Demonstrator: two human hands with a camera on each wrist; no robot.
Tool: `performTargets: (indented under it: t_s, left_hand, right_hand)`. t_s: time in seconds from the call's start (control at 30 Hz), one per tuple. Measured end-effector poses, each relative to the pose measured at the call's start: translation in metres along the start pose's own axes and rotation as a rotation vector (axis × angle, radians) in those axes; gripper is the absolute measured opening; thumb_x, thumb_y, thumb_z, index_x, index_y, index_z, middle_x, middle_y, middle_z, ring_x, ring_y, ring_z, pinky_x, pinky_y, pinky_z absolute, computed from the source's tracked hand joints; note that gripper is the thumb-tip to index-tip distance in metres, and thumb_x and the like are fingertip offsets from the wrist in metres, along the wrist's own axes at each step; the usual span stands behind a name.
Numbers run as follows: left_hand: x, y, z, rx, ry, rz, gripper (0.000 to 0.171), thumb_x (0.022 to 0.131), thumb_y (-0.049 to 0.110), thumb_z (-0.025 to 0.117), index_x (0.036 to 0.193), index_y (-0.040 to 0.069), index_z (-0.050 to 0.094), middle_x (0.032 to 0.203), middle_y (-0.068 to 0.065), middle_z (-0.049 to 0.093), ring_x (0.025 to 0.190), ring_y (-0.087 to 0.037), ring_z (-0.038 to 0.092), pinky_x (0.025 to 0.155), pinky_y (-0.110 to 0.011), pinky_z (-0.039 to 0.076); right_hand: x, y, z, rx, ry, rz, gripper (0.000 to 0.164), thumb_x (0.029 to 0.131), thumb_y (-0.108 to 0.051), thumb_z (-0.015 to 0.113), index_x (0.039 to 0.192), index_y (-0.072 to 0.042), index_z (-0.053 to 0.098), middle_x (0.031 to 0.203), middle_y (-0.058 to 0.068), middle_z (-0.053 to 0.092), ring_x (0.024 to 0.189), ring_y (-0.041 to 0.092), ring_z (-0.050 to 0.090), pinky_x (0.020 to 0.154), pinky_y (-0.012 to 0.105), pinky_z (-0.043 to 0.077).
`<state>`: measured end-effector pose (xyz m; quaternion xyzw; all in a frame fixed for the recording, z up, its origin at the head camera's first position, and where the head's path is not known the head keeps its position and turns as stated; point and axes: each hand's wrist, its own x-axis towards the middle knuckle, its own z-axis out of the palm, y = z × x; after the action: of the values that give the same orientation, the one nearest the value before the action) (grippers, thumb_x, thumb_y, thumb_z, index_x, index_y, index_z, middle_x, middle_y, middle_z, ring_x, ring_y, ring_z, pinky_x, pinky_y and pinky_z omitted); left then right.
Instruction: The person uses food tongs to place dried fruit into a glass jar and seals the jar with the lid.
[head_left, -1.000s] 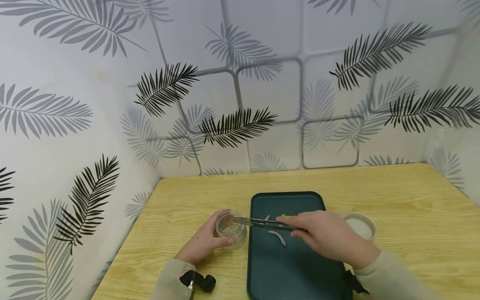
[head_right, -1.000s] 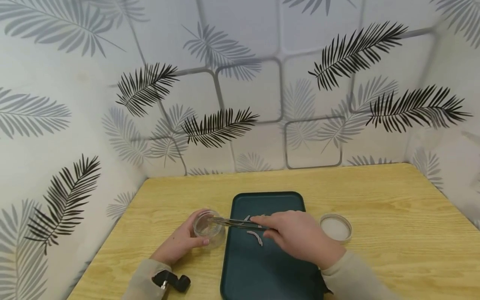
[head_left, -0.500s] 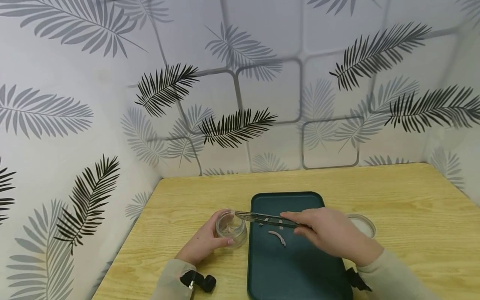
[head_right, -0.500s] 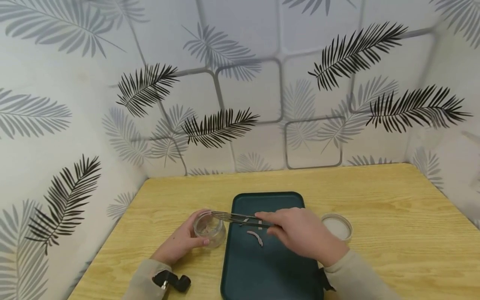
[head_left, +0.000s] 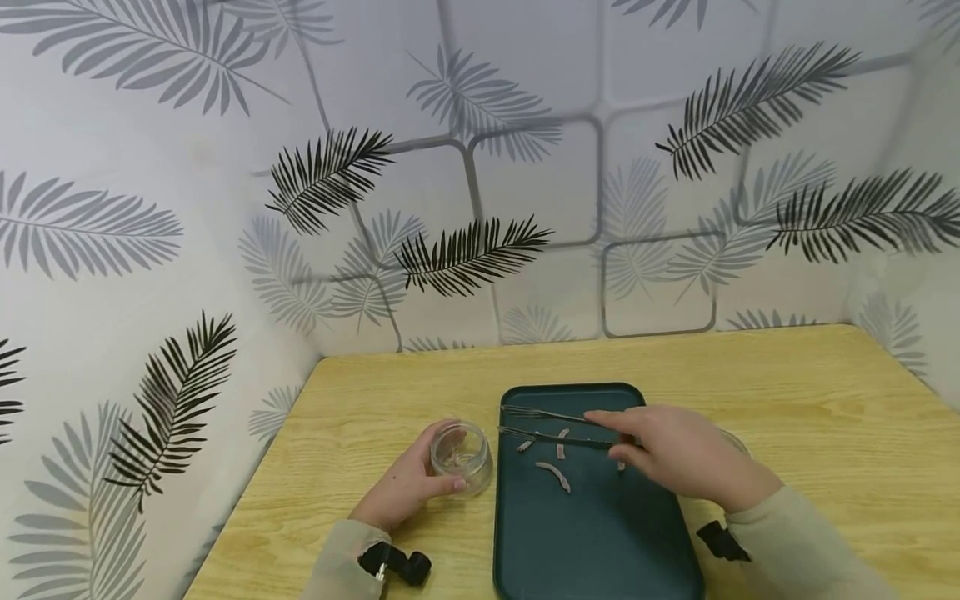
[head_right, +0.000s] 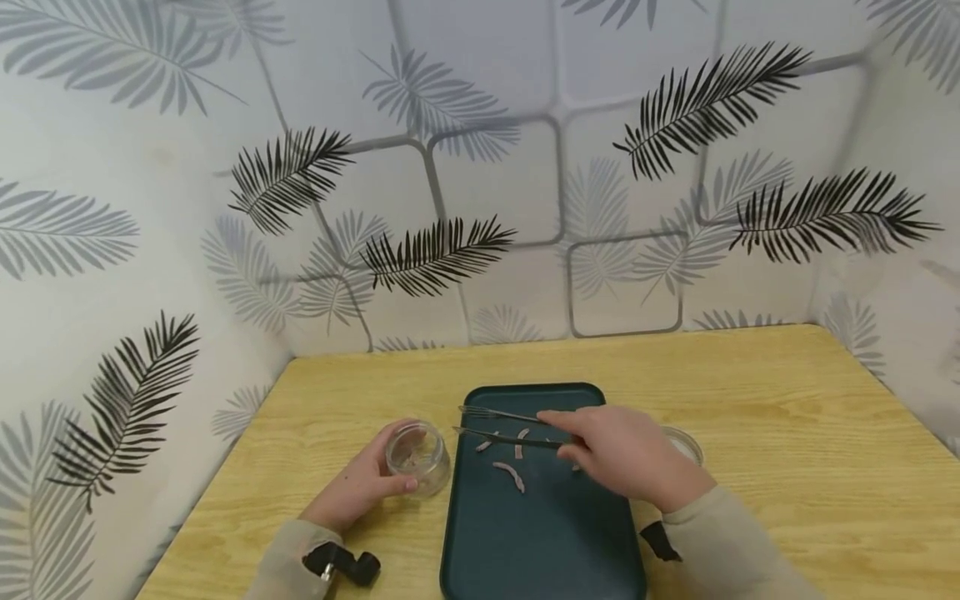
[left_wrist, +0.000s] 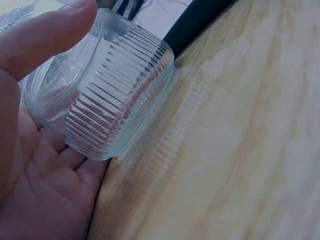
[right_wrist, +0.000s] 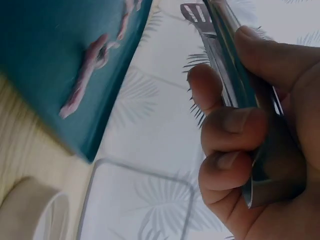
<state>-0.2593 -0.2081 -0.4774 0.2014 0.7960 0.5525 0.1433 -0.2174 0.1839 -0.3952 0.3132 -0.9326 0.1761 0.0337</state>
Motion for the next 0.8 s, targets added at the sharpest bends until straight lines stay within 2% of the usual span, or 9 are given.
performTargets:
  t_s: [0.17,0.33,0.67,0.8]
  left_hand:
    - [0.0,-0.002,-0.001,0.003,-0.006,-0.003,0.083,0.087,0.025,0.083,0.154,0.027,0.035,0.155,-0.003,0.043,0.139,-0.022,0.043,0.11,-0.039,0.035]
    - [0.0,0.0,-0.001,0.008,-0.004,0.005,0.083,0.087,0.026,0.083,0.154,0.027,0.035,0.155,-0.002,0.043,0.139,-0.022,0.044,0.111,-0.043,0.034]
    - [-0.001,-0.001,-0.001,-0.005,-0.002,-0.006,0.083,0.086,0.025,0.083,0.154,0.026,0.035,0.155,-0.004,0.043,0.139,-0.023,0.043,0.111,-0.041,0.034]
    - [-0.001,0.0,-0.002,0.008,0.0,-0.005,0.083,0.086,0.026,0.083,0.154,0.027,0.035,0.155,-0.003,0.043,0.138,-0.022,0.043,0.109,-0.035,0.036]
  right_hand:
    - [-0.003,0.012,0.001,0.044,-0.076,0.052,0.051,0.097,-0.028,0.069,0.146,-0.019,0.057,0.085,-0.022,0.067,0.054,0.0,0.043,0.055,0.028,0.038]
    - [-0.005,0.02,0.0,0.092,-0.135,0.085,0.051,0.098,-0.03,0.068,0.146,-0.021,0.057,0.084,-0.02,0.066,0.05,0.005,0.04,0.052,0.029,0.036]
    - [-0.005,0.025,0.003,0.085,-0.145,0.12,0.052,0.097,-0.033,0.068,0.147,-0.024,0.056,0.082,-0.019,0.063,0.051,0.006,0.042,0.053,0.03,0.036]
    - [-0.005,0.027,0.003,0.097,-0.149,0.104,0.05,0.098,-0.031,0.068,0.146,-0.024,0.058,0.081,-0.018,0.062,0.049,0.006,0.039,0.051,0.029,0.035]
